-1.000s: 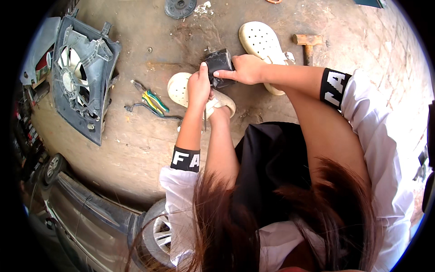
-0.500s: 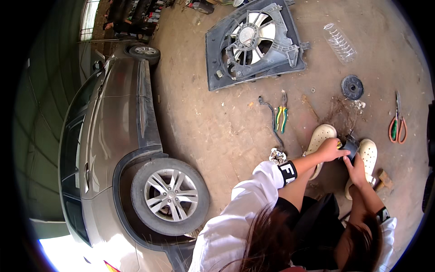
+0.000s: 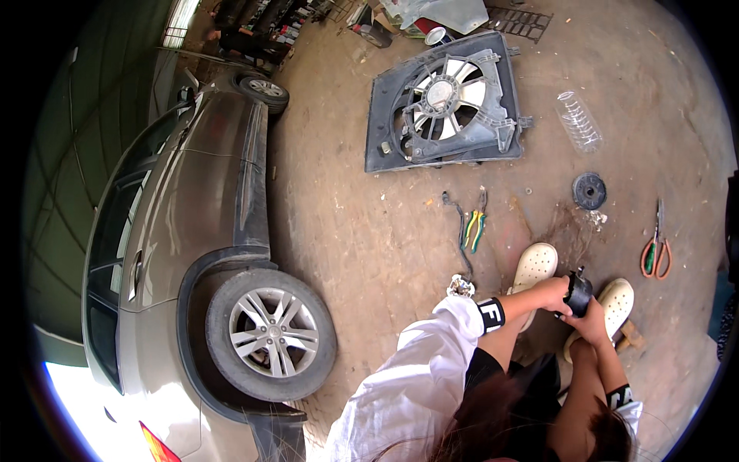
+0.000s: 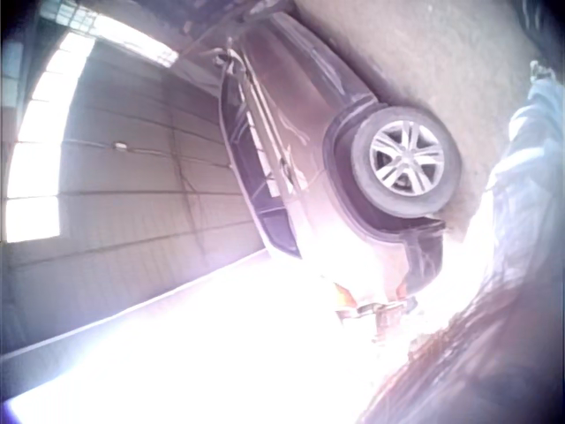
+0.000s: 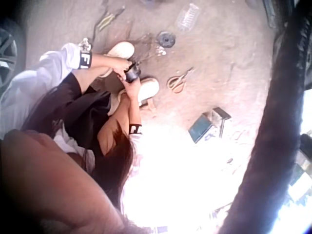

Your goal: The person sits on the floor of a garage and uses a screwdriver and a hammer to work on a cylindrical car part, likely a motor or fan assembly. They repeatedly pry at the casing and strike it with the hammer while inspecting the object.

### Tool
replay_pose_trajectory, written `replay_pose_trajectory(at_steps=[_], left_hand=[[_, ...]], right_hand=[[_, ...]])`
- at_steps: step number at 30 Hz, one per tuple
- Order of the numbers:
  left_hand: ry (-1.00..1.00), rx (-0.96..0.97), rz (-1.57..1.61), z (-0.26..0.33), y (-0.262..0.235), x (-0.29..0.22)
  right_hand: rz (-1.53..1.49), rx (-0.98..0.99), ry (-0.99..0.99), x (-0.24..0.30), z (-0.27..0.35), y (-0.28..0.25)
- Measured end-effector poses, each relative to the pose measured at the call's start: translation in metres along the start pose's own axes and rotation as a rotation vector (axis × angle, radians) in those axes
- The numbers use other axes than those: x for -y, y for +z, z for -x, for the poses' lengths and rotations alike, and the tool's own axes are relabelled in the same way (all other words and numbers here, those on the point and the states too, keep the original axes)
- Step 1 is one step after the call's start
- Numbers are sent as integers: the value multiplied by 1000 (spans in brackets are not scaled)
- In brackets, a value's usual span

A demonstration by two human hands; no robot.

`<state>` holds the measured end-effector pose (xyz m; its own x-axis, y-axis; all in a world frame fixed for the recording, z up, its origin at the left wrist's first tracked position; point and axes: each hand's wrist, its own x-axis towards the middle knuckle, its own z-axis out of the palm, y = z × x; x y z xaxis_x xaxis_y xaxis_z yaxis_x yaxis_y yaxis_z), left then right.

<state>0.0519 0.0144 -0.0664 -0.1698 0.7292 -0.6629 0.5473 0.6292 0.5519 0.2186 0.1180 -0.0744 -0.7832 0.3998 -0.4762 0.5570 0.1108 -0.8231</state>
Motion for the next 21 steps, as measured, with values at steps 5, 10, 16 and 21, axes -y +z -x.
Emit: replay_pose_trajectory(at_steps=[5,10,16,21], left_hand=[[52,30,-19,9,-7,-6],[-23,94,-121,2,-8,-3],[10,72,-84,1,-1,8],[74,5,-24,5,5,17]], right_hand=[[-67,74,-54,8,-4,-6],[-67,82,-53,12,-6,-6],[30,137,13,0,-12,-5],[20,122,10,14,-6,-6]])
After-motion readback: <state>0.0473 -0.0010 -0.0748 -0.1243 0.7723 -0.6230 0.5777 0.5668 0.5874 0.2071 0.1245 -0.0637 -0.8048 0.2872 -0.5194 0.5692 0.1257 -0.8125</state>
